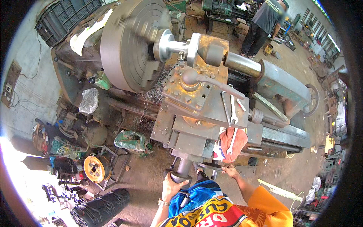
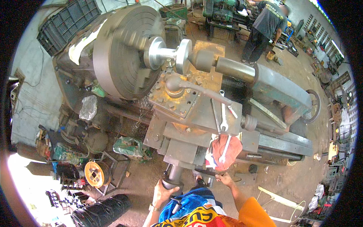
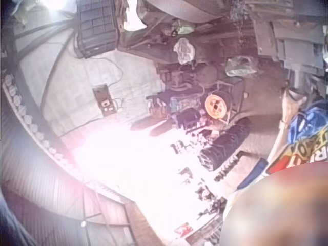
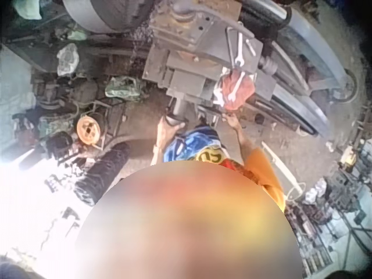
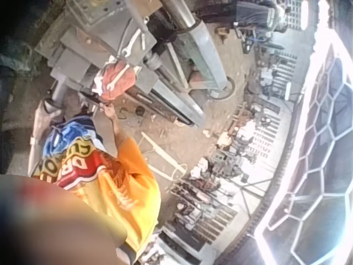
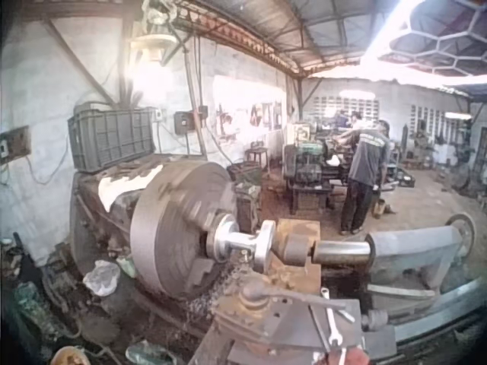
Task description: The person operates a metal lathe, turning a cylindrical workpiece while adjusting the tool post and control levers. Metal shavings accumulate as the workpiece is machined. The person occasionally uses a green handheld device near the workpiece, likely for measurement or inspection.
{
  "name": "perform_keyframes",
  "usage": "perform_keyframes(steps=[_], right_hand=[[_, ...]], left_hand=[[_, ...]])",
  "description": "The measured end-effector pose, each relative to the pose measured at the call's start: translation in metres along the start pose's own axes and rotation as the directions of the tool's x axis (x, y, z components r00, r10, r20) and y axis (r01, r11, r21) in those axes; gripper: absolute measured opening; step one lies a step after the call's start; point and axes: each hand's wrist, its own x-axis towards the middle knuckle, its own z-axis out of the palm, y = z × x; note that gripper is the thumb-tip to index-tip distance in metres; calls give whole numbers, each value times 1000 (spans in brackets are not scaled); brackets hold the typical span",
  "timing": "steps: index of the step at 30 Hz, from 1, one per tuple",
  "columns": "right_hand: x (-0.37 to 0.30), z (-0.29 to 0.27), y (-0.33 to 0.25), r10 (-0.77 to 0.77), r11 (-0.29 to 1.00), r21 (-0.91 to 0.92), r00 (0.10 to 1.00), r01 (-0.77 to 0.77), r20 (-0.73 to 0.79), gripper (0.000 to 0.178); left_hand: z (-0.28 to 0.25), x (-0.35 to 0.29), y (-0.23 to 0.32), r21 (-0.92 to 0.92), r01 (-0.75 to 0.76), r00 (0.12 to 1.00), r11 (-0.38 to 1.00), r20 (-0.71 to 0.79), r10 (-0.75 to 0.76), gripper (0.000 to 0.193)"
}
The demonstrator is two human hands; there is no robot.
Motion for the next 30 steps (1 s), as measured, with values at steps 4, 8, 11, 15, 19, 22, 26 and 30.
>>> perform_keyframes(steps=[4, 8, 11, 15, 19, 22, 26, 30], right_hand=[[-8, 0, -21, -8, 964, -265, 999, -1, -34, 45], [-18, 24, -90, 352, 727, -575, 923, -375, -156, 82], [-19, 36, -130, 326, 724, -626, 943, -291, -63, 102], [-28, 38, -136, 189, 873, -438, 977, -215, -102, 101], [-26, 39, -120, 83, 921, -360, 977, -150, -194, 99], [-16, 44, -116, 279, 799, -486, 934, -354, -223, 98], [-16, 49, -119, 253, 804, -499, 946, -323, -205, 100], [-27, 33, -116, 23, 934, -346, 982, -87, -186, 91]], left_hand=[[0, 0, -1, -39, -25, 1000, 999, -18, 24, 100], [2, 0, -2, -35, -12, 999, 999, -37, 10, 103], [3, 0, -2, -46, -19, 999, 999, -50, 16, 100], [3, 2, -3, -54, -40, 997, 998, -65, 36, 93], [2, 2, -2, -46, -33, 999, 998, -35, 32, 94], [3, 1, -2, -48, -22, 998, 999, -55, 19, 99], [3, 0, -2, -76, -70, 995, 995, -74, 64, 98], [3, 1, -4, -23, -31, 998, 999, -55, 29, 103]])
